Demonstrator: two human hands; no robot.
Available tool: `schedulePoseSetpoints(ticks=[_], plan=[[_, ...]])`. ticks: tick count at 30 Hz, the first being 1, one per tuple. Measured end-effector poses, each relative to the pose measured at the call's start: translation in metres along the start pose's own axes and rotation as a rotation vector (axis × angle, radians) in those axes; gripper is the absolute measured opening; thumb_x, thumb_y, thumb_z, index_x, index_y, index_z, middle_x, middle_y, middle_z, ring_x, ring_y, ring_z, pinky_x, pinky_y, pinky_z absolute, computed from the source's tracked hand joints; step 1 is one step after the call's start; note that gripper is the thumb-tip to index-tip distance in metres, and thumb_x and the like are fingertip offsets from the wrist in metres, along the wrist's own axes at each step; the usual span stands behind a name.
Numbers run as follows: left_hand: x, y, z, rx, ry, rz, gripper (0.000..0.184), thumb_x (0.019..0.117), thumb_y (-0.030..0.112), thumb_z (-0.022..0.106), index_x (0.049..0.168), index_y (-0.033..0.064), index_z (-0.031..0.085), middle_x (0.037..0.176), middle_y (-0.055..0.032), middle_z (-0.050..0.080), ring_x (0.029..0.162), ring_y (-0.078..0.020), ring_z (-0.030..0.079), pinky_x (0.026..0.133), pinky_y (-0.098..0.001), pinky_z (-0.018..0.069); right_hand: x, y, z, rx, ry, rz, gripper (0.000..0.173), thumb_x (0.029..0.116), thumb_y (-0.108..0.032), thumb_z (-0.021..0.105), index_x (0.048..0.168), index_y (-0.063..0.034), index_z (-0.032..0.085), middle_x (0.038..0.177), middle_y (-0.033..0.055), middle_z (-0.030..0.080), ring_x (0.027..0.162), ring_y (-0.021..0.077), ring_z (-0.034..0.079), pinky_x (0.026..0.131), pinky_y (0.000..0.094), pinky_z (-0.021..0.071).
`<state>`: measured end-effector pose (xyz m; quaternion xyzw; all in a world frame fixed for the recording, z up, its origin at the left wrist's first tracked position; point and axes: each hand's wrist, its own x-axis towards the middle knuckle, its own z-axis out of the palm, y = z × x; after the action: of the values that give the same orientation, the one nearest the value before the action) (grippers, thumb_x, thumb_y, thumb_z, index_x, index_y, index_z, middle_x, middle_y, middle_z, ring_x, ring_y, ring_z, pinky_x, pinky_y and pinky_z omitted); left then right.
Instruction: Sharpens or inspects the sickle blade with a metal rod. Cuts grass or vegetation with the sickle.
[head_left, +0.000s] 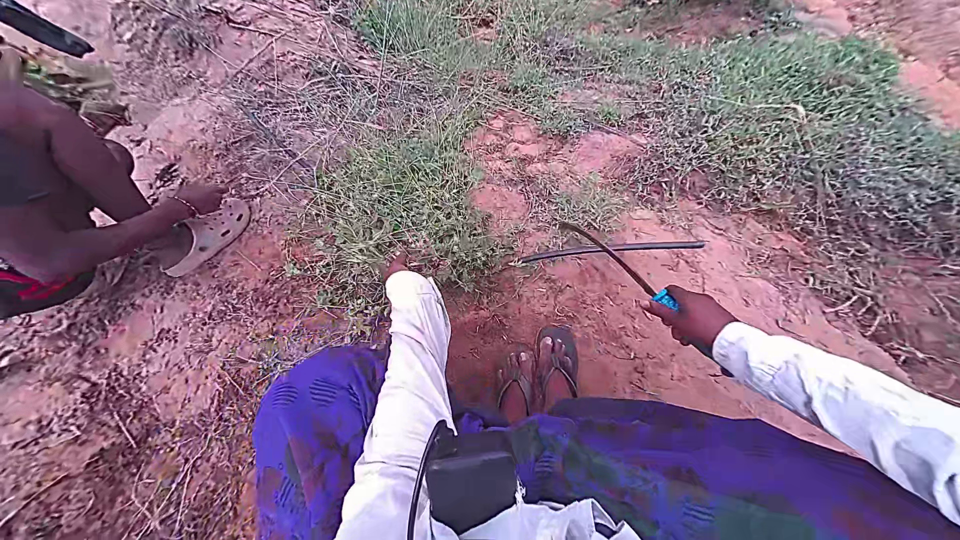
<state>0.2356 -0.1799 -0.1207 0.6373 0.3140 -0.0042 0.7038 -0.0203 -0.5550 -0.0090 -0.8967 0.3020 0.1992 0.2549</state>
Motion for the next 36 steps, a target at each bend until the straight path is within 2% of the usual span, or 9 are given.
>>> schedulePoseSetpoints(ticks=[3,5,11,14,18,21,25,30,36], plan=[[0.013,0.018,-0.026,-0.044,0.255,-0.003,0.057,0.1010,0.019,0.067,0.148,-0.0023,0.043,0.133,-0.0237,0.058,0.113,-0.0275,0.063,0.094,-0.0423,0.0535,0.031,-0.016,-0.010,0.133,-0.159,-0.047,0.040,0.1089,-0.036,0.052,0.119,0.0027,0.057,0.075,0.0051,0.055,0.054,0.0120,0.056,0.056,0.0295,0.0522],[0.036,0.015,-0.038,0.004,0.283,-0.001,0.068,0.0958,0.021,0.075,0.150,-0.0033,0.041,0.142,-0.0272,0.054,0.123,-0.0335,0.059,0.102,-0.0496,0.0507,0.061,-0.021,-0.014,0.059,-0.307,-0.082,0.036,0.1077,-0.033,0.055,0.113,0.0014,0.060,0.070,0.0031,0.055,0.051,0.0098,0.054,0.054,0.0262,0.0509],[0.004,-0.042,0.005,0.389,0.242,-0.097,0.055,0.1095,0.017,0.054,0.154,-0.0082,0.034,0.153,-0.0303,0.046,0.142,-0.0347,0.049,0.118,-0.0440,0.0389,0.123,-0.017,0.026,-0.063,-0.491,-0.178,0.041,0.1069,-0.035,0.057,0.114,0.0050,0.060,0.076,0.0112,0.059,0.057,0.0178,0.057,0.063,0.0364,0.0526],[-0.053,-0.103,0.041,0.701,-0.036,-0.136,0.066,0.1008,0.007,0.066,0.154,-0.0104,0.031,0.156,-0.0322,0.042,0.147,-0.0367,0.043,0.122,-0.0443,0.0343,0.138,-0.010,0.036,-0.013,-0.444,-0.213,0.041,0.1075,-0.032,0.056,0.116,0.0079,0.059,0.082,0.0161,0.060,0.064,0.0231,0.059,0.069,0.0431,0.0520],[-0.041,-0.120,0.104,1.076,-0.294,-0.191,0.099,0.0884,0.033,0.084,0.157,-0.0089,0.026,0.160,-0.0308,0.036,0.150,-0.0369,0.038,0.122,-0.0460,0.0347,0.147,0.024,0.056,0.126,-0.257,-0.228,0.046,0.1042,-0.033,0.059,0.119,0.0100,0.060,0.087,0.0240,0.064,0.071,0.0340,0.063,0.073,0.0543,0.0519],[0.013,-0.122,0.152,1.335,-0.376,-0.074,0.118,0.0779,0.060,0.085,0.161,-0.0013,0.027,0.168,-0.0309,0.016,0.154,-0.0435,0.029,0.122,-0.0533,0.0340,0.137,0.050,0.072,0.269,-0.151,-0.178,0.045,0.1023,-0.032,0.058,0.118,0.0095,0.060,0.078,0.0189,0.062,0.063,0.0283,0.061,0.065,0.0499,0.0515],[0.029,-0.118,0.210,1.482,-0.392,-0.005,0.119,0.0727,0.068,0.083,0.161,0.0061,0.032,0.168,-0.0255,0.023,0.155,-0.0428,0.026,0.123,-0.0596,0.0276,0.125,0.077,0.084,0.427,-0.089,-0.124,0.044,0.0970,-0.035,0.060,0.113,0.0064,0.061,0.068,0.0062,0.058,0.053,0.0149,0.057,0.055,0.0355,0.0509],[0.039,-0.107,0.204,1.430,-0.503,0.057,0.099,0.0866,0.049,0.081,0.159,0.0014,0.032,0.161,-0.0247,0.040,0.149,-0.0413,0.039,0.122,-0.0579,0.0313,0.131,0.078,0.088,0.455,-0.146,-0.115,0.042,0.0961,-0.036,0.060,0.110,0.0037,0.062,0.066,0.0034,0.057,0.052,0.0122,0.056,0.053,0.0321,0.0499],[0.056,-0.079,0.194,1.583,-0.506,0.040,0.055,0.1056,0.032,0.055,0.150,0.0012,0.049,0.152,-0.0240,0.052,0.144,-0.0386,0.048,0.119,-0.0572,0.0369,0.133,0.044,0.087,0.432,-0.194,-0.159,0.039,0.0985,-0.036,0.060,0.107,0.0025,0.062,0.066,0.0005,0.055,0.052,0.0091,0.055,0.054,0.0290,0.0493]])
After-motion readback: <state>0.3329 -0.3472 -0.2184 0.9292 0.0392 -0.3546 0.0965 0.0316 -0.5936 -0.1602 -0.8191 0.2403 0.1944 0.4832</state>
